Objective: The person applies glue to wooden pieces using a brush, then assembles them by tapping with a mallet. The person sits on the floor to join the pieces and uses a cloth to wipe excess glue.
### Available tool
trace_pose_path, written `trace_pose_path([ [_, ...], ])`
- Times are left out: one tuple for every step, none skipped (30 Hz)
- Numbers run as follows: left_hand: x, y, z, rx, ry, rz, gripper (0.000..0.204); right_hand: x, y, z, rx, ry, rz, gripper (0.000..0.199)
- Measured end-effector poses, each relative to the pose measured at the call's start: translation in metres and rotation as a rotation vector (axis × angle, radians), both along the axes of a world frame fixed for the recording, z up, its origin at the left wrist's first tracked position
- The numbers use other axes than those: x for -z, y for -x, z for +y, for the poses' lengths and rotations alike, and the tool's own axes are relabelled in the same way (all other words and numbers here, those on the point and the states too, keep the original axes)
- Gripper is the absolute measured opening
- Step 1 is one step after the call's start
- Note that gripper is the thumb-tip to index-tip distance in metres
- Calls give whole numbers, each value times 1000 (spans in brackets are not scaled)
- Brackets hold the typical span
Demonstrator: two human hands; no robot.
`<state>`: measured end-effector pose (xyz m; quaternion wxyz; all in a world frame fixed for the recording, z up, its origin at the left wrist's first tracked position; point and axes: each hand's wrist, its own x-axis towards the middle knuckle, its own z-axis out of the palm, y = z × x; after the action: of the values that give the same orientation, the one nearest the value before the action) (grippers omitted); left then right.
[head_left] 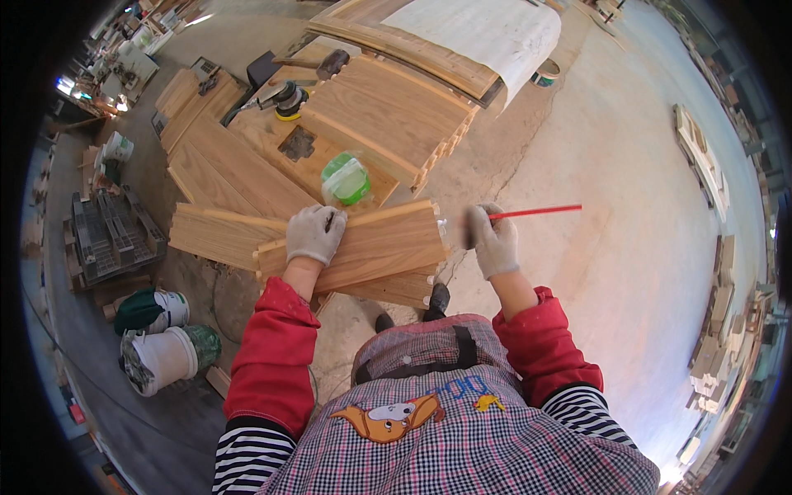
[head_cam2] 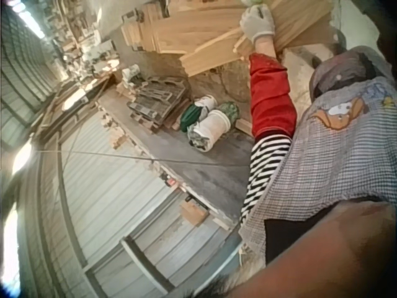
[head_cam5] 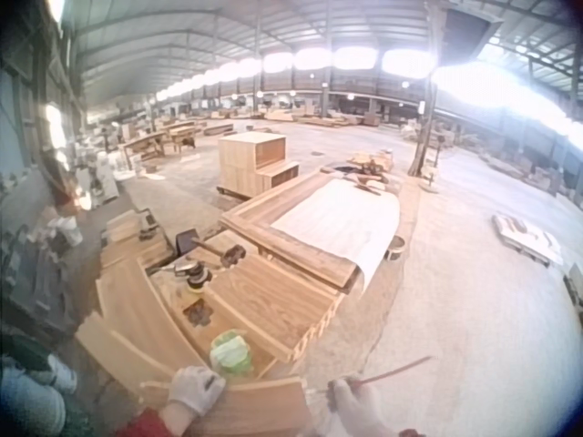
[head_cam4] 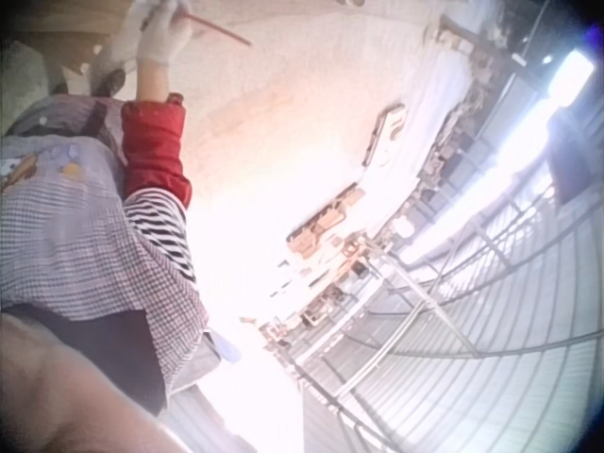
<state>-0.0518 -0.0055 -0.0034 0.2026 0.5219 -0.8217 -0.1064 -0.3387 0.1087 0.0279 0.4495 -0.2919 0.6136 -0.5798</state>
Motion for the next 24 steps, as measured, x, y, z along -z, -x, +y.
trace_pose_path([
  [0, 1, 0, -1, -8, 2, 29, 1, 0, 4, 5, 0, -7, 18],
  [0, 2, 0, -2, -16, 3, 29, 1, -1, 7, 9, 0, -13, 18],
  [0, 1, 0, -6, -16, 1, 29, 0, -1, 10, 24, -15, -19, 18],
  [0, 0, 1, -12, -16, -1, 29, -3, -2, 12, 37, -29, -25, 18],
  [0, -1, 2, -21, -15, -3, 29, -5, -1, 15, 47, -42, -30, 18],
  [-2, -3, 0, -13, -16, -6, 29, -5, -2, 15, 28, -59, -46, 19],
  [-1, -5, 0, -10, -15, -9, 29, -4, -1, 16, 4, -73, -61, 19],
  [0, -8, 2, -12, -13, -12, 28, -3, -1, 17, -26, -87, -76, 20],
  [0, -8, 2, -26, -42, -41, 26, -4, -3, 15, -11, -102, -44, 20],
  [1, -7, 3, -54, -58, -78, 24, -1, -4, 13, 1, -86, -77, 19],
  [5, -5, 0, -52, -49, -94, 24, 2, -3, 9, 8, -60, -116, 19],
  [5, -4, 0, -60, -39, -120, 24, 4, -2, 6, 29, -55, -124, 18],
  [-1, 0, 0, -42, -14, -117, 25, 10, 1, 5, 50, -39, -137, 18],
  [-1, 1, -3, -17, -25, -100, 26, 9, 2, 3, 80, -34, -117, 19],
  [-2, 1, -3, 1, 0, -81, 28, 12, 4, 3, 88, -11, -56, 19],
  [-6, -3, 1, -16, 7, -74, 29, 7, 0, 3, 61, -14, -46, 19],
  [-10, -7, 4, -22, 6, -54, 30, 5, -4, 5, 41, -25, -16, 19],
  [-12, -10, 6, -25, -2, -50, 31, 9, -3, 8, 14, 12, -25, 19],
  [-12, -10, 9, -21, -20, -41, 32, 4, -4, 12, 8, -18, -5, 19],
  [-14, -13, 9, -14, -40, -32, 33, 4, -5, 13, -5, -12, -10, 19],
  [-16, -12, 10, -18, -45, -44, 33, 4, -1, 17, -8, -13, -9, 19],
  [-19, -10, 10, -19, -50, -56, 34, 6, 2, 18, -9, -14, -9, 19],
  [-20, -9, 9, -20, -56, -69, 34, 9, 3, 19, -14, -9, -11, 19],
  [-19, -9, 10, -21, -54, -67, 34, 11, 3, 19, -20, -4, -16, 19],
])
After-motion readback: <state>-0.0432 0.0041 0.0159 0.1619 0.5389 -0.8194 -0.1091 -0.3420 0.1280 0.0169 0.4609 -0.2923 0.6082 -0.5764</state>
